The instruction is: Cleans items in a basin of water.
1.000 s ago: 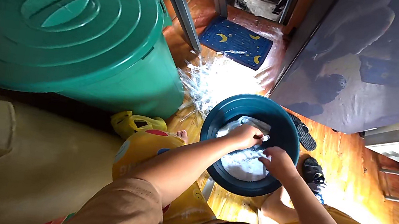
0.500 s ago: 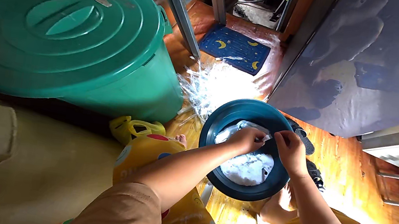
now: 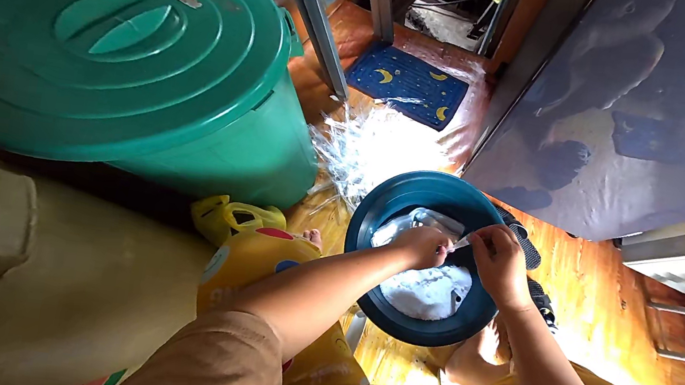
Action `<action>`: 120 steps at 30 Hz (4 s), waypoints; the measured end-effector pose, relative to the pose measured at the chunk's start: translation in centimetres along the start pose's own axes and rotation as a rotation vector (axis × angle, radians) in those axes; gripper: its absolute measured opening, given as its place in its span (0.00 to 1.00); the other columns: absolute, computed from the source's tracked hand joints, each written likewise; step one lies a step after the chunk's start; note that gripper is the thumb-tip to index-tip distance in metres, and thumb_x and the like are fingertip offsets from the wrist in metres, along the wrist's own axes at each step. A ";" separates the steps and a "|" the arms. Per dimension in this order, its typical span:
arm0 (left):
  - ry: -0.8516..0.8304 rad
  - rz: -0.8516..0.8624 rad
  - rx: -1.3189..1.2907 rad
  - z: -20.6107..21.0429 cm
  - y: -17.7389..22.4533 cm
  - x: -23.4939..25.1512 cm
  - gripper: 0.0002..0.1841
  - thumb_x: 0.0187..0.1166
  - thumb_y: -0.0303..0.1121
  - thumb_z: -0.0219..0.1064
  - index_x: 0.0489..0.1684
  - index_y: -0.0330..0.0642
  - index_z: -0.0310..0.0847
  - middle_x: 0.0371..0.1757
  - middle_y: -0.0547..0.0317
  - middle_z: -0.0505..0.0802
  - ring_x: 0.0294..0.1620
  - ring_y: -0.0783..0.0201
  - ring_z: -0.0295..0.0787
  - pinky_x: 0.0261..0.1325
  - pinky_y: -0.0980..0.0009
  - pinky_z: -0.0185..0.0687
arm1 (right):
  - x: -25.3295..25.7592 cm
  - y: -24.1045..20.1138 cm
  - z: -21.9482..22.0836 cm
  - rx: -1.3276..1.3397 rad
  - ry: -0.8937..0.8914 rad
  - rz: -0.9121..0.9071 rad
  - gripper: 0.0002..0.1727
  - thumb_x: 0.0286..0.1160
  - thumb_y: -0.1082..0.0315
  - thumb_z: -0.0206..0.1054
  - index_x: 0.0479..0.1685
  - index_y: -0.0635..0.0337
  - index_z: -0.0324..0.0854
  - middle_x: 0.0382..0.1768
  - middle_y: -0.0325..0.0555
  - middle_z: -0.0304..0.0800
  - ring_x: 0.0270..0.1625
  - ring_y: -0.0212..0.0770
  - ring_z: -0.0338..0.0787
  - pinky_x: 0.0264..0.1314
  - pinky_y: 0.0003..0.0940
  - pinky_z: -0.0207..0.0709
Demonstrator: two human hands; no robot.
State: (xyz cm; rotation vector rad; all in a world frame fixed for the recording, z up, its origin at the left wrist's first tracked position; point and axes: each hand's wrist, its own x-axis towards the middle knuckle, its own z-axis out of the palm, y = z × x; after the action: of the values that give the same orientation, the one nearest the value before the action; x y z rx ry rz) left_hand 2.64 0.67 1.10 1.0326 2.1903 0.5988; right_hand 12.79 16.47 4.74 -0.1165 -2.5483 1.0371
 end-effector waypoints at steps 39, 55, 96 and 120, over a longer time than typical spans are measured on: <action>0.062 0.201 -0.065 0.0 -0.1 0.0 0.17 0.86 0.47 0.65 0.63 0.50 0.91 0.70 0.57 0.90 0.82 0.52 0.75 0.87 0.40 0.57 | 0.2 -0.1 -0.7 0.133 -0.086 0.185 0.06 0.77 0.72 0.65 0.37 0.66 0.85 0.52 0.53 0.83 0.49 0.36 0.85 0.48 0.28 0.82; 0.136 0.303 -0.110 0.2 -0.6 0.2 0.18 0.91 0.42 0.57 0.55 0.45 0.94 0.60 0.57 0.95 0.74 0.58 0.83 0.84 0.53 0.66 | 0.4 -0.5 -1.0 0.132 0.025 0.160 0.06 0.77 0.72 0.64 0.37 0.66 0.84 0.52 0.52 0.83 0.50 0.35 0.86 0.48 0.27 0.84; 0.125 -0.022 0.073 -2.3 0.1 0.4 0.15 0.88 0.43 0.64 0.50 0.47 0.96 0.58 0.49 0.91 0.70 0.43 0.80 0.75 0.40 0.73 | -1.0 -0.5 -1.1 1.107 0.014 0.374 0.12 0.89 0.73 0.46 0.44 0.53 0.76 0.38 0.43 0.94 0.37 0.39 0.94 0.46 0.37 0.91; -0.082 0.067 -0.544 -4.2 0.5 -0.6 0.15 0.92 0.35 0.57 0.49 0.33 0.88 0.59 0.49 0.91 0.59 0.63 0.86 0.68 0.60 0.80 | -1.5 3.2 1.8 0.368 -0.263 -0.072 0.17 0.65 0.85 0.52 0.41 0.71 0.88 0.57 0.56 0.91 0.65 0.40 0.88 0.71 0.36 0.81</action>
State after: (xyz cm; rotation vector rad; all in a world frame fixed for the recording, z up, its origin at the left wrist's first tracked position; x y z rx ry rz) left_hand 0.21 -0.05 4.57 0.8177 1.7752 1.0868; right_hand 13.31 17.28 0.85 0.2239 -2.5081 1.5584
